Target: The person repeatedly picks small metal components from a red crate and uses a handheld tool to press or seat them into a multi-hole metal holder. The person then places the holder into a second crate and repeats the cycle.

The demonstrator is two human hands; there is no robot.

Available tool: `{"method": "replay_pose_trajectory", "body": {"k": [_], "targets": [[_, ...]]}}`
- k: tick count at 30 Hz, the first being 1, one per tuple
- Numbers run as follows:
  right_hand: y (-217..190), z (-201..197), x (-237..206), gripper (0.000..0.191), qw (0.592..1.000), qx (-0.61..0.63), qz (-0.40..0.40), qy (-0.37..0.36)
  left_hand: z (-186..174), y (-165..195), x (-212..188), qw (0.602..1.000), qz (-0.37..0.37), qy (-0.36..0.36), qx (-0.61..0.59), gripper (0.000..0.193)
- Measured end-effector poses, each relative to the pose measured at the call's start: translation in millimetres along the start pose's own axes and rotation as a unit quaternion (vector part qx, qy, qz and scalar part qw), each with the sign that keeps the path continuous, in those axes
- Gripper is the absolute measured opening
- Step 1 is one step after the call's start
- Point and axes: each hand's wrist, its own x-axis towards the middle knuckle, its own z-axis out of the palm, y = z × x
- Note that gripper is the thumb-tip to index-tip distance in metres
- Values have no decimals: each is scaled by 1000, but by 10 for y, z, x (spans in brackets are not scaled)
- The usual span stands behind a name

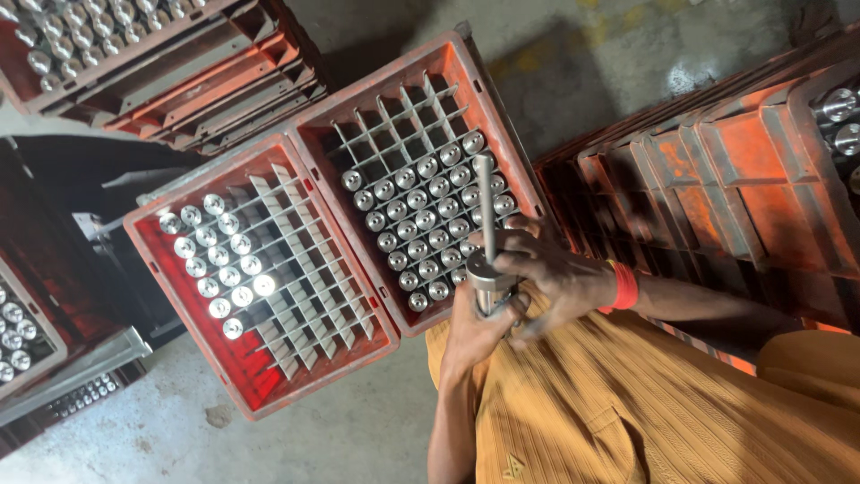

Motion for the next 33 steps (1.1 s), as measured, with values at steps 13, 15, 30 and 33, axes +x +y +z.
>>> {"method": "replay_pose_trajectory", "body": {"k": [13,15,30,33], "targets": [[144,195,25,32,813,511,207,191,46,52,69,958,-43,65,277,36],[83,206,56,30,809,512,203,205,59,46,35,957,-34,94,274,34],[49,432,243,30,742,544,196,340,1,7,92,949,-24,163,268,27],[21,470,266,28,744,540,216,330,30,28,104,947,-37,150,282,32]]}}
